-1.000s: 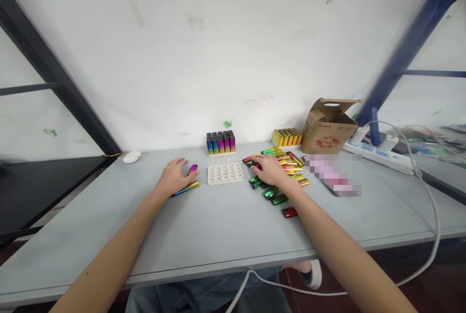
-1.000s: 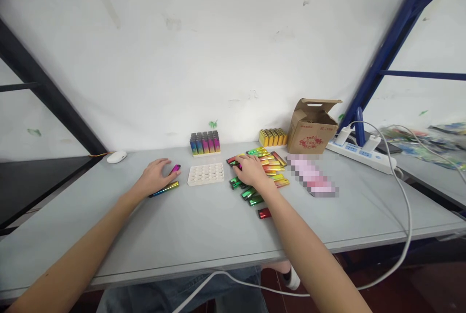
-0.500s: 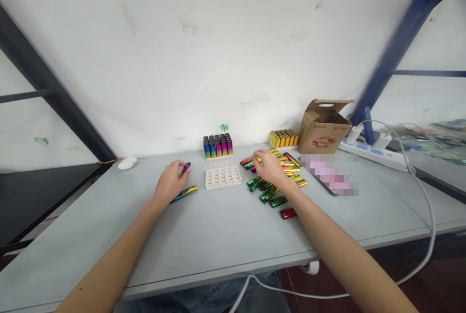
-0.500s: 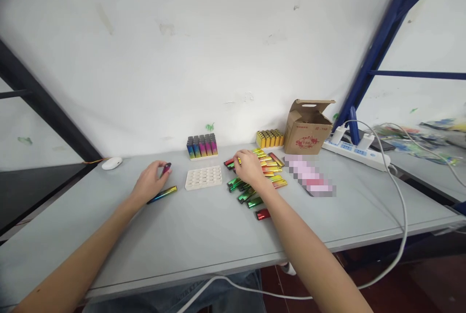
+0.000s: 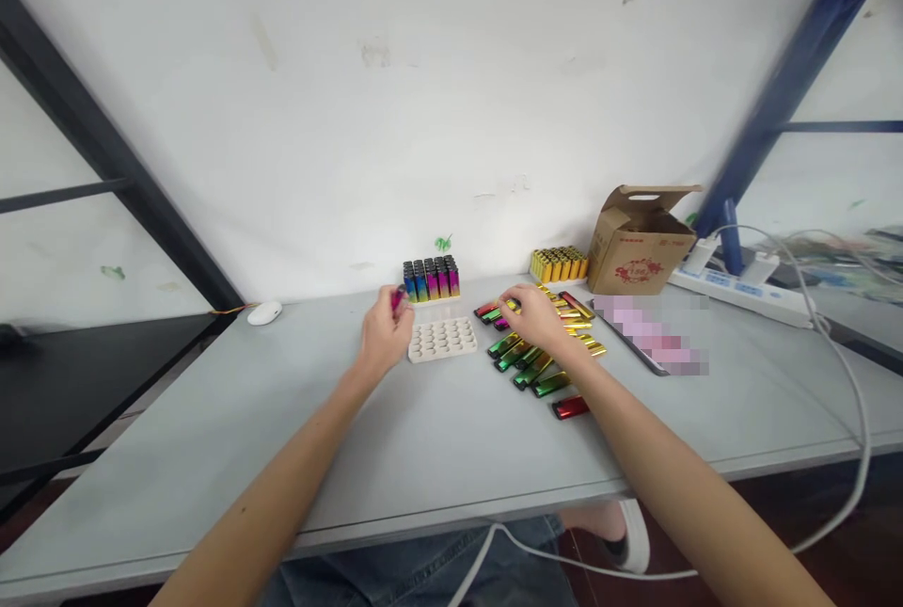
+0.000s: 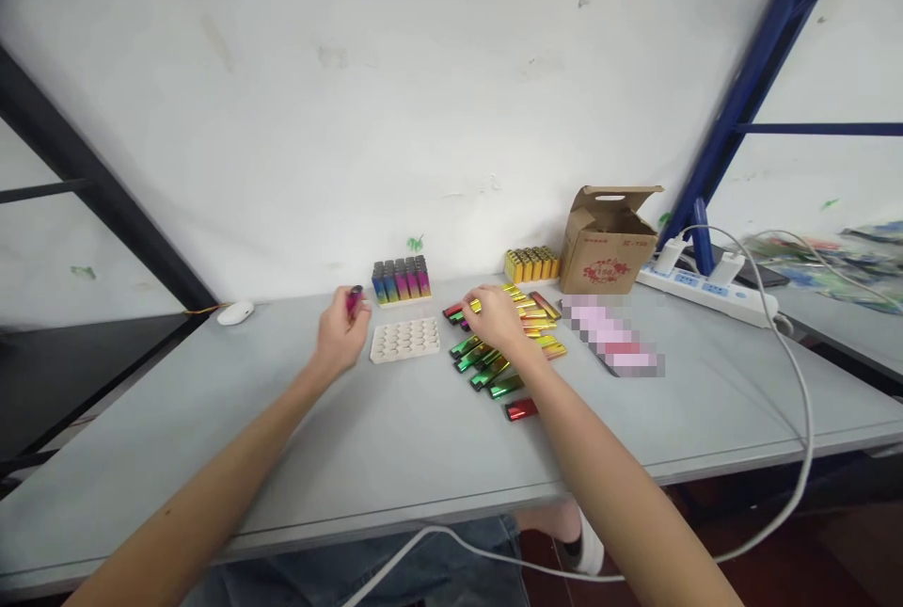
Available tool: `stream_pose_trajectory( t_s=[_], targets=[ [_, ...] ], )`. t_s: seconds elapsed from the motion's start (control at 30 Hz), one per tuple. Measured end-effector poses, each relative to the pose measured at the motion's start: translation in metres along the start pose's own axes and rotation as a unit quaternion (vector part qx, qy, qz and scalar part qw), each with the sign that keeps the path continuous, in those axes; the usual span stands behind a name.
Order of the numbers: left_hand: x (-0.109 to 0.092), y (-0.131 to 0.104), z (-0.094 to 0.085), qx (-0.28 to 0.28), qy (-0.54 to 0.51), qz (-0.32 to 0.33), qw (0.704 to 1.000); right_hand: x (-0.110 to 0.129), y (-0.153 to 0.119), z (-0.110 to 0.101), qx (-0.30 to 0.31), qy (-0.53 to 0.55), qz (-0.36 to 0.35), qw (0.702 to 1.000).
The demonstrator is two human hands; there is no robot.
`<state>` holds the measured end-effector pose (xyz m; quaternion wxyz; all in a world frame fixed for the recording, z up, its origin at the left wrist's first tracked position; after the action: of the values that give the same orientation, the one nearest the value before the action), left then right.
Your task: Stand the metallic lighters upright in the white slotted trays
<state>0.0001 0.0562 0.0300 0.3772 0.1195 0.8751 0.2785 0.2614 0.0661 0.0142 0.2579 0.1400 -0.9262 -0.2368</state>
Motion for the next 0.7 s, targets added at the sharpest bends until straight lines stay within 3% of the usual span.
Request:
stream_pose_trajectory(
  t_s=[0.2, 0.33, 0.53, 0.63, 0.7],
  targets=[
    [-0.037, -0.012, 0.02, 0.088, -0.037, 0.076, 0.993, -0.005, 0.001, 0.003, 0.022, 0.016, -0.01, 1.0],
    [-0.041, -0.027, 0.022, 0.139, 0.01, 0.12, 0.983, -0.001, -0.001, 0.005, 0.035, 0.01, -0.016, 0.999],
    [-0.019, -0.022, 0.015, 0.101, 0.026, 0.033, 0.994, -0.001, -0.003, 0.005, 0.033, 0.01, 0.005, 0.999],
    [-0.018, -0.022, 0.015, 0.111, -0.086, 0.004, 0.99, -0.001, -0.004, 0.007, 0.037, 0.011, 0.003, 0.999],
    [-0.02, -0.025, 0.021, 0.147, -0.205, -0.029, 0.967, 0.002, -0.004, 0.008, 0.034, 0.019, -0.01, 0.999]
  ],
)
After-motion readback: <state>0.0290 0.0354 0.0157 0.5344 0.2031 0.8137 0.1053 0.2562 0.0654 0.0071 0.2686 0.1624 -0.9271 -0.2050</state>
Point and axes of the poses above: each hand's wrist, its own y-axis towards the middle knuckle, its own z-axis out of the palm, x = y × z, the point moved 5 cm from there along y, towards the middle knuckle, and after that the axes turned 1 degree about y, right-handed, at the moved point
